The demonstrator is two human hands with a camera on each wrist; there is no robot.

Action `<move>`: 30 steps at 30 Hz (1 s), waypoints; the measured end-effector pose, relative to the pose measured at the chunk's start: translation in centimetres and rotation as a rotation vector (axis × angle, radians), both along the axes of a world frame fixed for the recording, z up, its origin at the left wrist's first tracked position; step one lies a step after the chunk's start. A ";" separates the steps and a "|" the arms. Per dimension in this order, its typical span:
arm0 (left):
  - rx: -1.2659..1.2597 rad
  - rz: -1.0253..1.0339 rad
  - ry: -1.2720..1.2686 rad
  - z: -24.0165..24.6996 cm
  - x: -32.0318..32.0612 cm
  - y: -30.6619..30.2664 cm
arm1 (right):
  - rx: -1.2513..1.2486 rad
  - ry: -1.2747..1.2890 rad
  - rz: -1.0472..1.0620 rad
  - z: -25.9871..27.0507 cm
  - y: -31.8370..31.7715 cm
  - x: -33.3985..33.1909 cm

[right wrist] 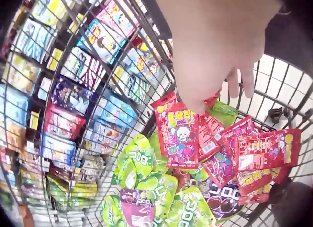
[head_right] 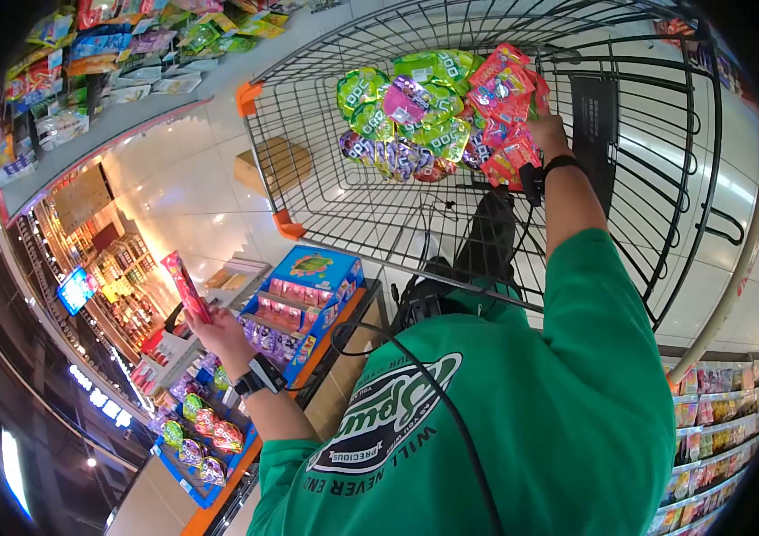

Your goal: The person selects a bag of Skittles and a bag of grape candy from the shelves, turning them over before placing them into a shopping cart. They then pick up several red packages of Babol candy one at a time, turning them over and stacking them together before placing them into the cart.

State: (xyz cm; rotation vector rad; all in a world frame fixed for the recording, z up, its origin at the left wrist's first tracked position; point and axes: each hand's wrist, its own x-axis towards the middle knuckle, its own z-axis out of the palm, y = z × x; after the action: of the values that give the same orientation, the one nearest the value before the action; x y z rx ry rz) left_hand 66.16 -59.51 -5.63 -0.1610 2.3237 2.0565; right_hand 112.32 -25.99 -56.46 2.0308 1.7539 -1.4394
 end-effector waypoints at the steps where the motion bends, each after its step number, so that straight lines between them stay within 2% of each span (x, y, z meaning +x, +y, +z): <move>1: 0.002 -0.038 0.001 -0.2 -0.2 -0.3 | 0.033 -0.236 0.096 -1.8 -0.1 -0.8; 2: 0.002 -0.047 0.009 -0.2 -0.2 0.2 | 0.033 -0.228 0.087 -1.3 0.0 -1.3; 4: -0.058 -0.092 0.038 -0.5 0.6 1.3 | 0.184 -0.302 0.013 0.8 -0.7 -2.1; 5: -0.129 -0.113 0.053 -0.1 2.1 3.2 | 0.005 -0.249 0.021 -0.7 0.2 -1.7; 6: -0.127 -0.122 0.057 0.0 3.0 4.6 | 0.005 -0.246 0.012 0.4 0.1 -1.7; 8: -0.222 -0.181 0.127 0.2 3.8 6.4 | 0.165 -0.072 -0.056 6.8 1.4 -2.3; 9: -0.218 -0.277 0.135 0.5 3.7 6.3 | 0.220 -0.044 -0.082 12.1 1.6 -2.9; 10: -0.394 -0.349 0.293 0.3 3.6 6.5 | 0.239 -0.032 -0.091 14.8 2.0 -2.5; 12: -0.264 -0.335 0.221 1.9 4.9 8.5 | 0.385 0.242 -0.308 18.6 2.3 -2.0; 13: -0.246 -0.340 0.233 2.4 5.1 8.9 | 0.404 0.252 -0.315 20.2 2.4 -1.8; 15: -0.319 -0.532 0.330 3.3 5.2 9.2 | 0.383 0.745 -0.537 24.5 2.7 -1.9; 16: -0.294 -0.536 0.349 3.7 5.4 9.4 | 0.410 0.761 -0.539 27.5 2.6 -2.0; 18: -0.365 -0.755 0.494 4.5 5.7 9.4 | 0.354 1.043 -0.518 37.7 0.8 -3.9; 19: -0.393 -0.856 0.566 4.8 5.5 9.2 | 0.386 1.058 -0.516 41.0 -0.2 -4.6; 21: -0.347 -0.917 0.630 6.2 6.2 9.5 | 0.349 1.238 -0.319 47.0 -2.6 -6.1; 23: -0.308 -0.973 0.686 8.3 6.9 8.9 | 0.455 1.239 -0.237 53.0 -6.1 -8.0; 24: -0.234 -0.994 0.642 9.4 7.1 8.6 | 0.535 1.226 -0.163 55.8 -8.0 -9.1; 26: -0.116 -1.003 0.634 12.0 7.6 8.0 | 0.475 1.364 -0.125 60.9 -12.0 -11.6; 28: 0.294 -1.134 0.525 14.8 8.3 6.3 | 0.544 1.427 -0.071 64.5 -15.4 -14.3; 30: 0.421 -1.075 0.528 16.9 8.7 4.6 | 0.584 1.547 0.006 67.2 -18.4 -16.2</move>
State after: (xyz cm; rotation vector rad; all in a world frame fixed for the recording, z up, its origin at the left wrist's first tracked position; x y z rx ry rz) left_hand 74.91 -54.94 11.31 1.4201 1.4252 1.9423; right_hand 96.09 -44.34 10.74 0.6936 2.7667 -3.1794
